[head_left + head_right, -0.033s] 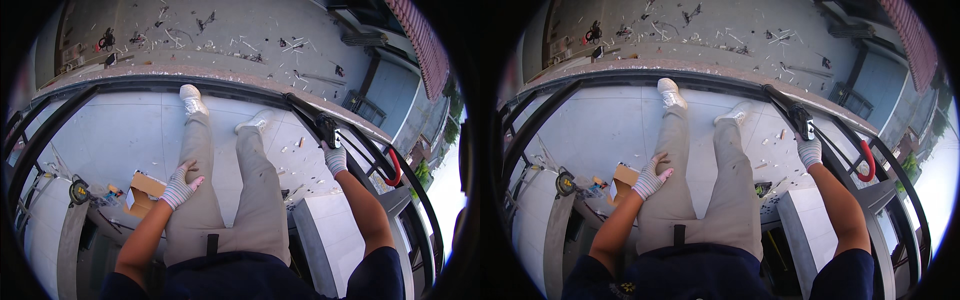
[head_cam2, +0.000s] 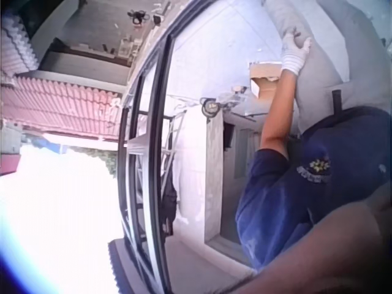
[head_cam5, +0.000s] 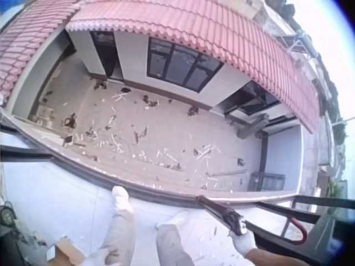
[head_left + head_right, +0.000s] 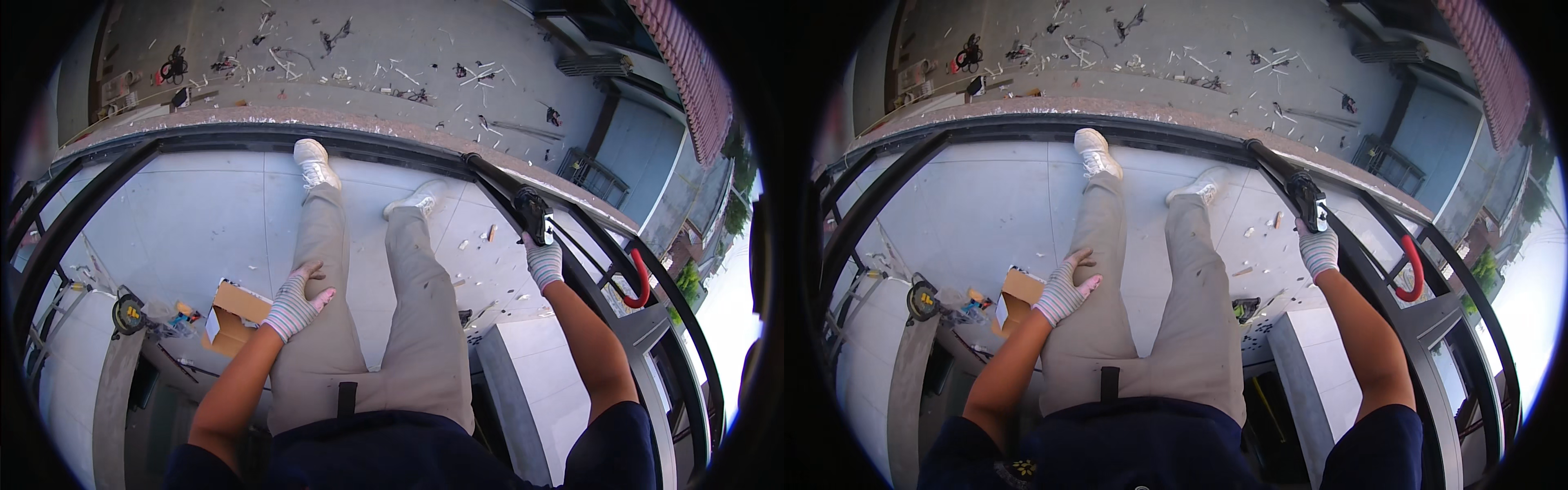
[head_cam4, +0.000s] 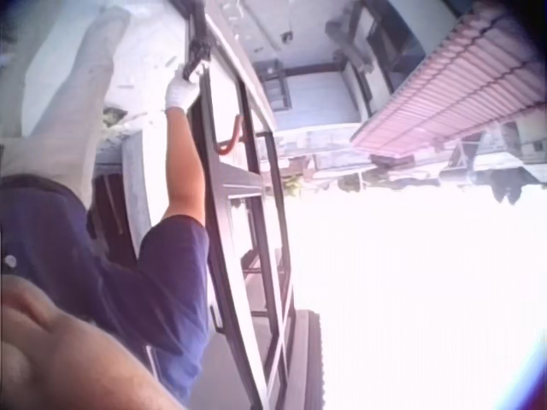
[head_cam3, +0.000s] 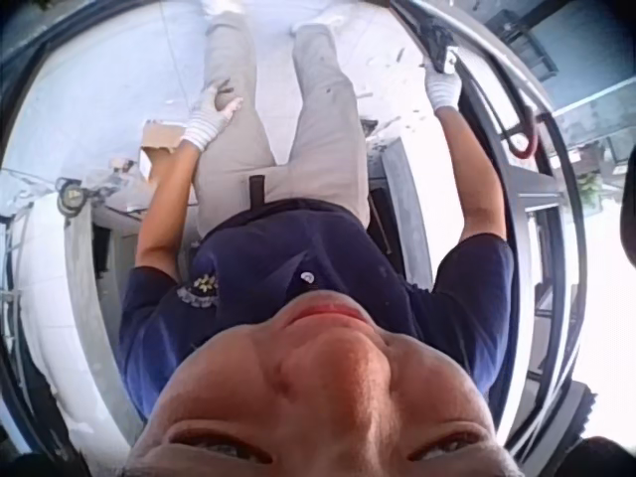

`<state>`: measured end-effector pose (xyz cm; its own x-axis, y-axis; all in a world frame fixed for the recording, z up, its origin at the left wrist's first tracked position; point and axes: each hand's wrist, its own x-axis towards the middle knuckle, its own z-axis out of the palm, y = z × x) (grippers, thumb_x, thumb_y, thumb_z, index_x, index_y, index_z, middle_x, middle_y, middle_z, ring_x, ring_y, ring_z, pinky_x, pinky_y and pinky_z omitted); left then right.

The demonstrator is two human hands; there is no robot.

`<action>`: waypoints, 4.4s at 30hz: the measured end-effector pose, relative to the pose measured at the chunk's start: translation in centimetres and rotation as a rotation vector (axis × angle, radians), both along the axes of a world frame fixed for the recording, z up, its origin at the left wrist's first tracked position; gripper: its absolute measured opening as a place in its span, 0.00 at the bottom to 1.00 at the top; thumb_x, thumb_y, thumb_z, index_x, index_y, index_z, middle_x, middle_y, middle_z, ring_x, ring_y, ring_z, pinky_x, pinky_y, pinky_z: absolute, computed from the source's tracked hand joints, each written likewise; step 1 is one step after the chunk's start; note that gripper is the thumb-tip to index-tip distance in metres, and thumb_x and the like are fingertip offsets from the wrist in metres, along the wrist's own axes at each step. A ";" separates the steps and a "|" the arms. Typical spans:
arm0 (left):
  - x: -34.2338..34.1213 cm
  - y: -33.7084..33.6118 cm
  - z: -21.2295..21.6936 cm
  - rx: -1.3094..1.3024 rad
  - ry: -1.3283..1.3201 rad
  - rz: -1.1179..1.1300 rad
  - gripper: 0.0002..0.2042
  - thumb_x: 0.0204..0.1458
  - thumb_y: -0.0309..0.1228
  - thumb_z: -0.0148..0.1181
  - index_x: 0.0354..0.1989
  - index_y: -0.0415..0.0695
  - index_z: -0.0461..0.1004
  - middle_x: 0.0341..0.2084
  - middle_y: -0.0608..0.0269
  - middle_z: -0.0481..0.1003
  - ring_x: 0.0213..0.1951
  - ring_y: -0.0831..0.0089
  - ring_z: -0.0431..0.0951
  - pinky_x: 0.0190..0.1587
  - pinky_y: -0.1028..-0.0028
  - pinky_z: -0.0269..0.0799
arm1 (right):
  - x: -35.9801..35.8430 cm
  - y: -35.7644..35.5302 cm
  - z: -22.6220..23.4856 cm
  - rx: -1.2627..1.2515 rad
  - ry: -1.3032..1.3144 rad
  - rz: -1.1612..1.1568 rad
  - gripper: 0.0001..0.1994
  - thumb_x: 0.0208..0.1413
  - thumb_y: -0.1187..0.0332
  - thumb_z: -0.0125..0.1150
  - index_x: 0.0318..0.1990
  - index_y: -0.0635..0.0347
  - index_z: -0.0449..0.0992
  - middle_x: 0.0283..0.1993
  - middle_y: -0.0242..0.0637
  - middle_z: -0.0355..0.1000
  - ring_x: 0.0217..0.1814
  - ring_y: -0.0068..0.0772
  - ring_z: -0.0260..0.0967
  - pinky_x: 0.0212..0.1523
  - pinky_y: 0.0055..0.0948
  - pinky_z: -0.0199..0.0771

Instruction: The person uses a caulking gun to apply sealant along the upper frame of a large glass window or door. They move along the frame, applying a continuous bead of sealant while another person works nearby on the floor.

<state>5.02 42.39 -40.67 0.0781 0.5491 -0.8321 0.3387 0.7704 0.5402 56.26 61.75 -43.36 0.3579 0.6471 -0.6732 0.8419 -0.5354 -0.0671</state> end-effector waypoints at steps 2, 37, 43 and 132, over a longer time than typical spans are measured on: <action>-0.3 0.0 -0.6 0.129 0.050 -0.141 0.31 0.49 0.31 0.69 0.62 0.38 0.64 0.47 0.50 0.76 0.52 0.58 0.75 0.59 0.65 0.67 | -0.3 -2.1 -0.4 0.067 0.007 -0.034 0.16 0.55 0.58 0.69 0.39 0.62 0.77 0.21 0.31 0.71 0.15 0.23 0.62 0.19 0.30 0.64; -1.9 -1.3 -2.5 -0.024 -0.144 0.196 0.27 0.54 0.36 0.66 0.61 0.40 0.67 0.46 0.53 0.77 0.50 0.63 0.76 0.57 0.69 0.68 | -23.4 0.9 -5.2 0.326 -0.173 -1.086 0.17 0.59 0.54 0.63 0.36 0.61 0.80 0.26 0.37 0.77 0.19 0.34 0.74 0.21 0.33 0.73; -2.8 -3.1 -4.0 -0.066 -0.307 0.405 0.26 0.57 0.32 0.63 0.63 0.39 0.64 0.47 0.52 0.76 0.52 0.67 0.75 0.57 0.72 0.69 | -22.8 0.1 -9.0 0.278 -0.244 -1.005 0.21 0.57 0.51 0.64 0.41 0.64 0.81 0.40 0.48 0.80 0.42 0.49 0.78 0.43 0.40 0.74; 74.7 -7.0 34.5 0.305 -0.344 -0.716 0.18 0.63 0.40 0.56 0.50 0.35 0.75 0.35 0.63 0.79 0.37 0.78 0.77 0.44 0.75 0.74 | 52.6 -70.5 60.8 0.997 0.747 -0.973 0.38 0.47 0.47 0.74 0.54 0.71 0.68 0.16 0.28 0.63 0.12 0.24 0.63 0.15 0.31 0.69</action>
<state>79.73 35.39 -6.21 0.7137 0.4671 -0.5219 0.4679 0.2364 0.8515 108.88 -8.78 17.42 0.6791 0.6493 -0.3425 -0.1666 -0.3181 -0.9333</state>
